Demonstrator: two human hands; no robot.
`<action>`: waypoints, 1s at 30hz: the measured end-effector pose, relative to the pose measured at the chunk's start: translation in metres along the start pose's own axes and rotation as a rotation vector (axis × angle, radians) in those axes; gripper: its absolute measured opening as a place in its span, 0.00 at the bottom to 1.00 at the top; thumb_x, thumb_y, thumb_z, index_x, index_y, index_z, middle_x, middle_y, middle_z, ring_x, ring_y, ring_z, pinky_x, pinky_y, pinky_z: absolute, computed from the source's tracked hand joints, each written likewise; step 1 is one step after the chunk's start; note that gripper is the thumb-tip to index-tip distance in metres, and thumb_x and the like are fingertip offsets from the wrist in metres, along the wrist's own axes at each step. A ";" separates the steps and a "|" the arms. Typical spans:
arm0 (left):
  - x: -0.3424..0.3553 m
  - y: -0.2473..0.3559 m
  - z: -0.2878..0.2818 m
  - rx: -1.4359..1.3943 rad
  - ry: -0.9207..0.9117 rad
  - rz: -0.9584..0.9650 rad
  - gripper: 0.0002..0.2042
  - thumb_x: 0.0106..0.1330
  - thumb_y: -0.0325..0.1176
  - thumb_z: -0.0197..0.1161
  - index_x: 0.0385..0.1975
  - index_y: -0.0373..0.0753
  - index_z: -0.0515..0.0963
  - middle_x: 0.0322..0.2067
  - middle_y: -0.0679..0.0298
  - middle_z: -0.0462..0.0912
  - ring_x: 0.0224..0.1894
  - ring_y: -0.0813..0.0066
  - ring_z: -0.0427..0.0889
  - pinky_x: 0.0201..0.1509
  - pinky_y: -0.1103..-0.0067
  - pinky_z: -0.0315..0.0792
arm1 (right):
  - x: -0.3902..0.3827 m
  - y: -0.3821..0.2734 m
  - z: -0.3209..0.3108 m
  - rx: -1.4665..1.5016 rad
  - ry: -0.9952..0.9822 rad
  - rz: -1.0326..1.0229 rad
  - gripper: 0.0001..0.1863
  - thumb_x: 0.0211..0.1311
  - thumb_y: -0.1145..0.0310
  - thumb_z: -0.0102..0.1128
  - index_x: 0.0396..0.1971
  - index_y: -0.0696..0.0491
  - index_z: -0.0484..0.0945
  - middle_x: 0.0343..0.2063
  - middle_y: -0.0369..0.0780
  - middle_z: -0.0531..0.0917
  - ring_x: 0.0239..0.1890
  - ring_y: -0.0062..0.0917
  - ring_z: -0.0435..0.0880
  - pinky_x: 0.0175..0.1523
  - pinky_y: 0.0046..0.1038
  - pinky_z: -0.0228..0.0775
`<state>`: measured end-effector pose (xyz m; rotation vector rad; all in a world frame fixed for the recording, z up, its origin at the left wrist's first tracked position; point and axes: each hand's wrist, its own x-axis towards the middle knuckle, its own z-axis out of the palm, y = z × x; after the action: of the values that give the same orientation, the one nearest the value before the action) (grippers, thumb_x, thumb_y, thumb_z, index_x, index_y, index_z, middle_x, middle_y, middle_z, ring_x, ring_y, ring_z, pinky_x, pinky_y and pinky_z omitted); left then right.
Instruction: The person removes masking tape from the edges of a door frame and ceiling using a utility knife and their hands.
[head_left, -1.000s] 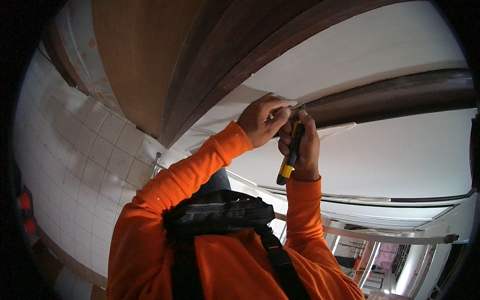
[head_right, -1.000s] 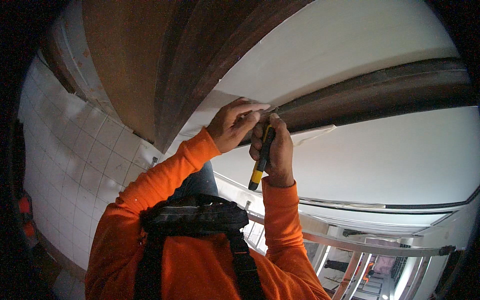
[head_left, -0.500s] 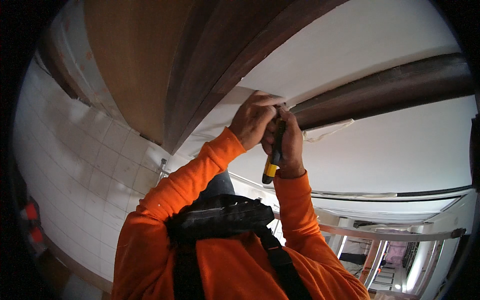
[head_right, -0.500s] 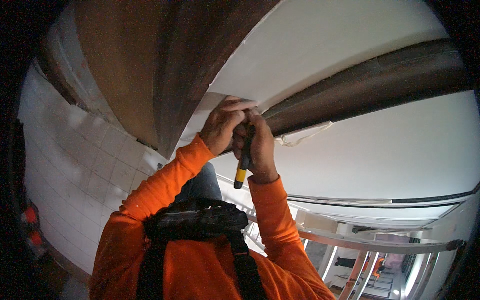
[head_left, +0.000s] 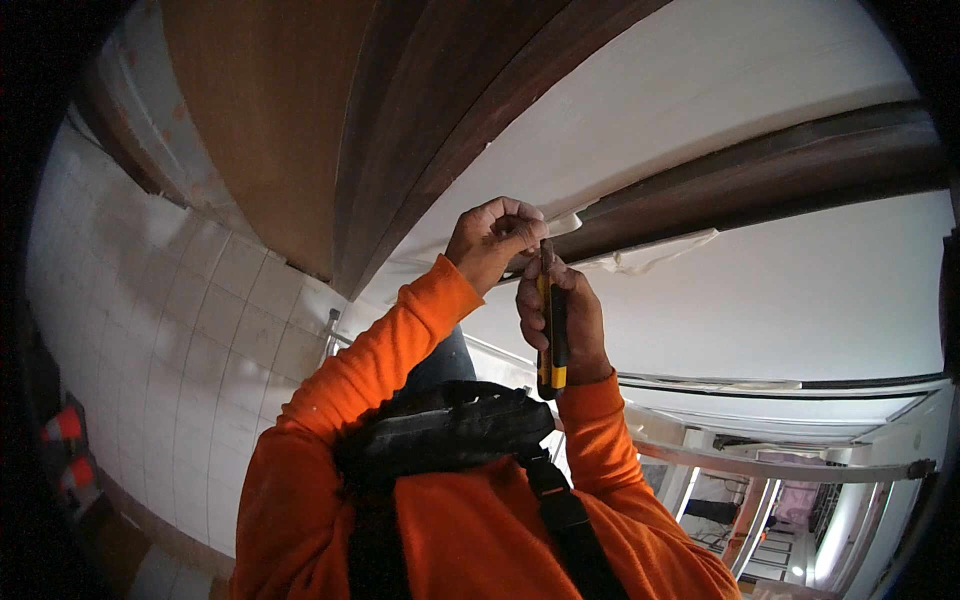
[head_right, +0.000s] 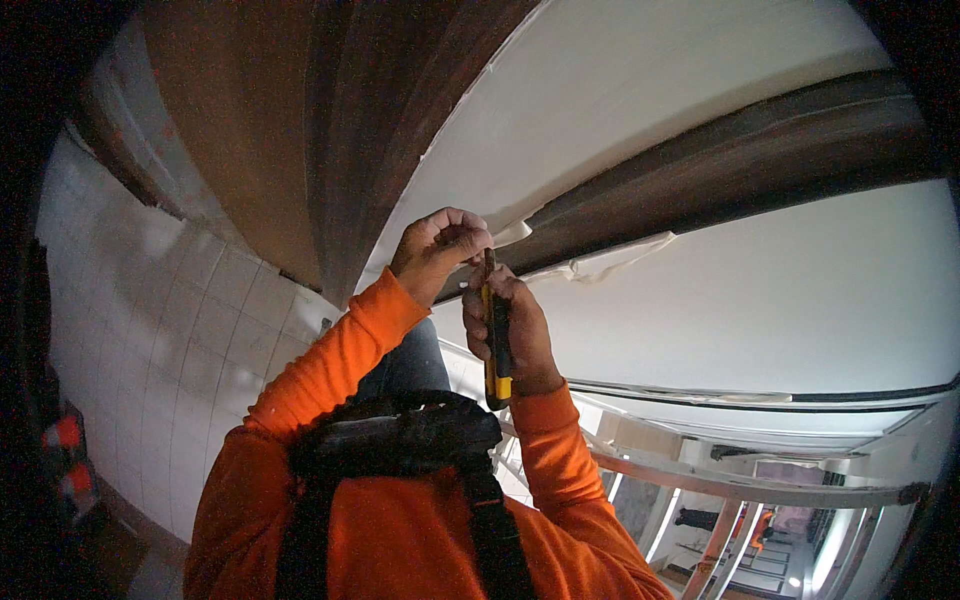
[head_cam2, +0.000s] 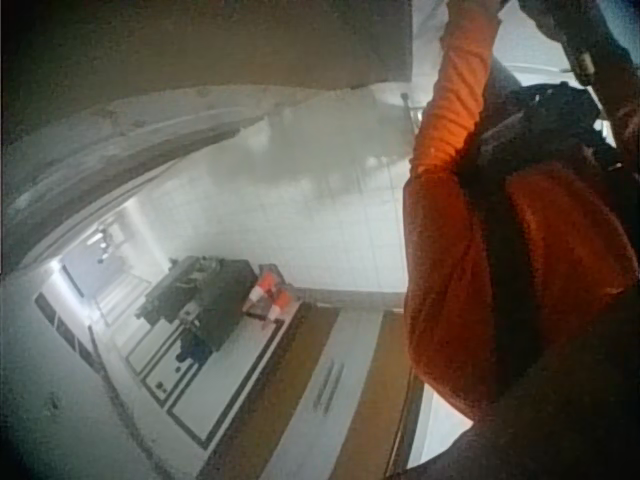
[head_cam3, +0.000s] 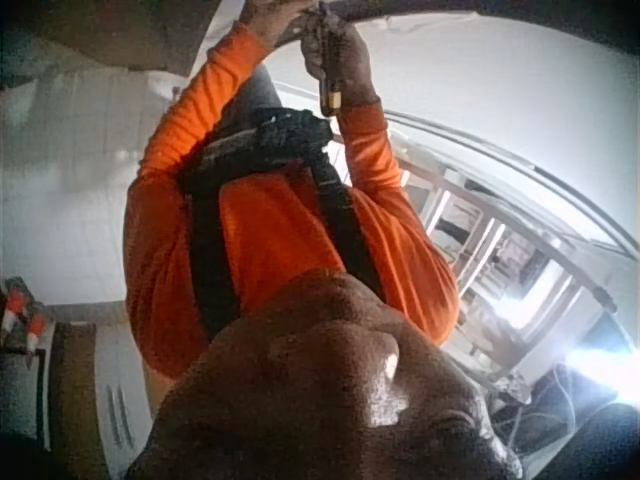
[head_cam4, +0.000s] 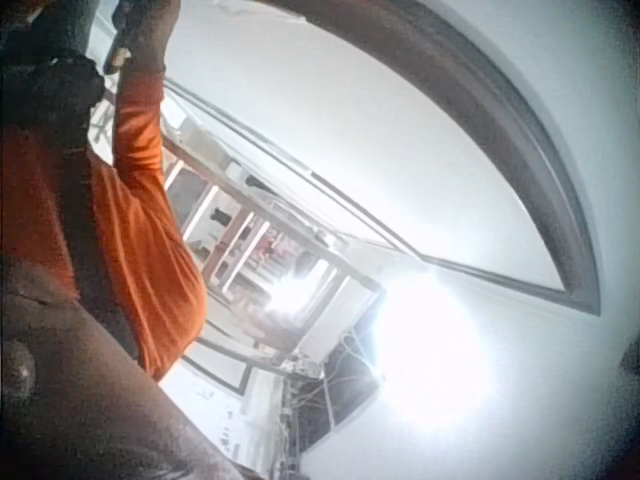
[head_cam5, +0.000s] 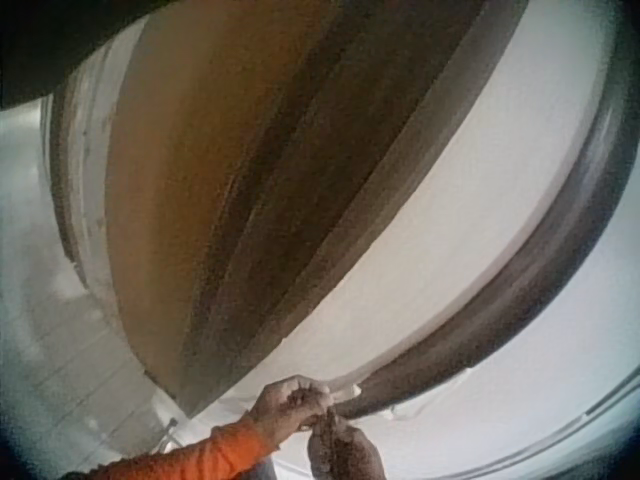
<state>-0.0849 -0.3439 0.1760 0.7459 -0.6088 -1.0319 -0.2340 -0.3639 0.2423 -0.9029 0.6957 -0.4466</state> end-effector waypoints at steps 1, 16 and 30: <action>0.000 -0.003 -0.003 0.003 0.005 0.002 0.09 0.69 0.32 0.69 0.41 0.35 0.79 0.31 0.66 0.83 0.34 0.82 0.81 0.39 0.83 0.78 | -0.002 0.000 0.001 -0.009 0.031 0.011 0.18 0.72 0.54 0.47 0.45 0.54 0.74 0.23 0.35 0.73 0.16 0.17 0.69 0.14 0.19 0.60; -0.010 -0.009 -0.043 0.754 -0.027 -0.086 0.13 0.66 0.36 0.70 0.43 0.33 0.80 0.38 0.55 0.87 0.42 0.65 0.87 0.49 0.73 0.79 | 0.012 0.024 0.004 -0.337 0.195 -0.375 0.22 0.76 0.66 0.46 0.65 0.58 0.66 0.32 0.37 0.77 0.30 0.20 0.78 0.39 0.26 0.78; -0.016 -0.100 0.003 0.508 -0.183 0.223 0.11 0.71 0.39 0.65 0.42 0.37 0.77 0.35 0.60 0.85 0.37 0.67 0.86 0.40 0.72 0.79 | -0.028 0.060 -0.048 -0.233 0.347 -0.344 0.20 0.71 0.56 0.49 0.53 0.56 0.70 0.32 0.39 0.77 0.29 0.22 0.76 0.35 0.24 0.70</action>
<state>-0.1464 -0.3619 0.0981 1.0035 -1.1114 -0.7463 -0.2840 -0.3400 0.1824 -1.1871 0.9253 -0.8554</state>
